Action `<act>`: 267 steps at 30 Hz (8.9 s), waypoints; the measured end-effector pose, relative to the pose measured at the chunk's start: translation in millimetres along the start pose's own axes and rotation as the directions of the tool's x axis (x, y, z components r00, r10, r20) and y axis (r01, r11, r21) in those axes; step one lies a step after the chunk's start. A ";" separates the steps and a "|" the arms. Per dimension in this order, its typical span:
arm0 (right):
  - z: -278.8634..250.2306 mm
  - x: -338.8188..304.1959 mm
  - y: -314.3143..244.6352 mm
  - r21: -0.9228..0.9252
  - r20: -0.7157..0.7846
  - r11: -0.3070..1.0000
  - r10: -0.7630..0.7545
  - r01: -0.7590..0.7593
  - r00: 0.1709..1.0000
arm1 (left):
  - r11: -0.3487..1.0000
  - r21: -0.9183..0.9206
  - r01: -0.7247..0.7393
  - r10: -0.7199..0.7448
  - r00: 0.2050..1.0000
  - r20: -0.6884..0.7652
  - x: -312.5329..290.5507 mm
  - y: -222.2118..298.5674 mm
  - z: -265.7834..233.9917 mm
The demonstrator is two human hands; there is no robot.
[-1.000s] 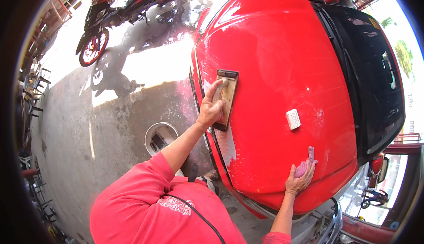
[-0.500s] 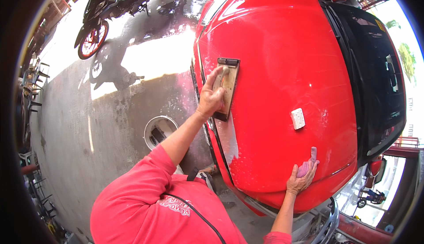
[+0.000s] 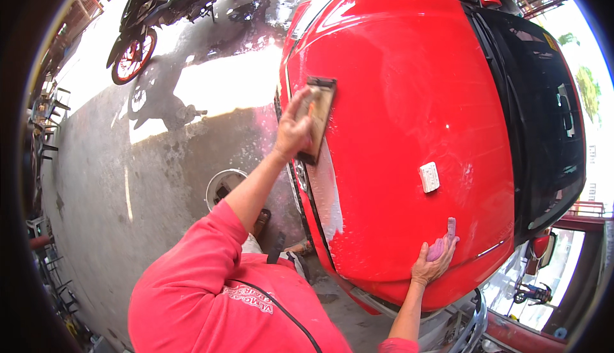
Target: The person sands a white patch on the red car hood using a sanding block and a sponge, repeatedly dipping the sponge into a bucket of water. The person wipes the sanded area with a cloth and continues sanding the same region.
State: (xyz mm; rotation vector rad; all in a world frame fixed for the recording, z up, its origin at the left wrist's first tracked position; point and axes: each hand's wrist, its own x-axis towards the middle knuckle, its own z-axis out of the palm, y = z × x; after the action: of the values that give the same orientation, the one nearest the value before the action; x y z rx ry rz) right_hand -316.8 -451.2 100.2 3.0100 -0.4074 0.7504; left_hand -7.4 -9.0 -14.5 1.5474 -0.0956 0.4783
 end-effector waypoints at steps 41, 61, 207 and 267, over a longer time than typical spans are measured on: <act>-1.9 -6.0 2.4 -0.003 0.000 1.000 0.020 -0.020 1.000 | 0.875 -0.350 0.334 -0.368 0.929 -0.034 24.0 -1.3 -13.9; 5.4 0.5 -0.5 -0.026 -0.012 1.000 -0.007 0.007 1.000 | 0.788 -0.475 0.391 -0.505 0.852 -0.137 48.6 4.9 -9.0; 1.9 -6.1 3.6 0.004 -0.012 1.000 0.025 -0.025 1.000 | 0.845 -0.221 0.487 -0.509 0.859 -0.051 58.3 5.0 -18.1; 7.8 -1.4 5.0 -0.029 -0.023 1.000 -0.013 0.013 1.000 | 0.828 -0.317 0.462 -0.520 0.845 -0.127 29.9 23.2 -15.6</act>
State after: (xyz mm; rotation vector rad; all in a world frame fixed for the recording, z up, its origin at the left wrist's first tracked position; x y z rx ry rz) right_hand -315.7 -456.2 92.4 2.9714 -0.3938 0.7717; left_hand 7.7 12.1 17.2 1.1769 0.3858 0.1961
